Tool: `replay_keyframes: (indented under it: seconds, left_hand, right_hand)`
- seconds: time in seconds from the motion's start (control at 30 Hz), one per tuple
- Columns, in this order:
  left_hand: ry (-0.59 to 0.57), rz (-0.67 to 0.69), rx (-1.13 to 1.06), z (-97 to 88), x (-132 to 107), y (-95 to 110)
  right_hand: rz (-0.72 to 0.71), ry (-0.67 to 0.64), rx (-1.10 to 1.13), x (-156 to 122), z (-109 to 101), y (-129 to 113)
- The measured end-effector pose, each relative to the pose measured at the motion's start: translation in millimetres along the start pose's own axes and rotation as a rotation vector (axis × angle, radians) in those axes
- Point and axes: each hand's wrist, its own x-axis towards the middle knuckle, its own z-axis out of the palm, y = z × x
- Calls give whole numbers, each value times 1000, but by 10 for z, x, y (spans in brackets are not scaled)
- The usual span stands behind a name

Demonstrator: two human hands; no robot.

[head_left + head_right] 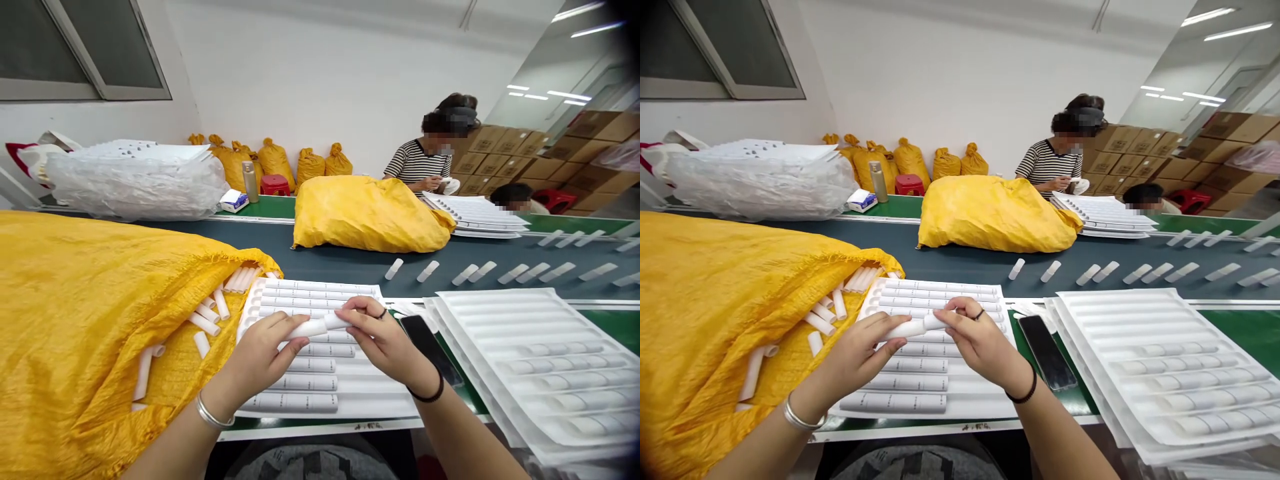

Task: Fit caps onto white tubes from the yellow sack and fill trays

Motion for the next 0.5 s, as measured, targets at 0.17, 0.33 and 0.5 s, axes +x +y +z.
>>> replay_keyframes:
  seconds: [0.17, 0.33, 0.5]
  left_hand:
    - [-70, -7, -64, -31, -20, 43]
    - [7, 77, 73, 12, -36, 54]
    - [98, 200, 277, 81, -14, 63]
  right_hand:
    - [-2, 10, 34, 10, 52, -39]
    - [42, 20, 62, 25, 120, -40]
    - [133, -8, 76, 58, 178, -48]
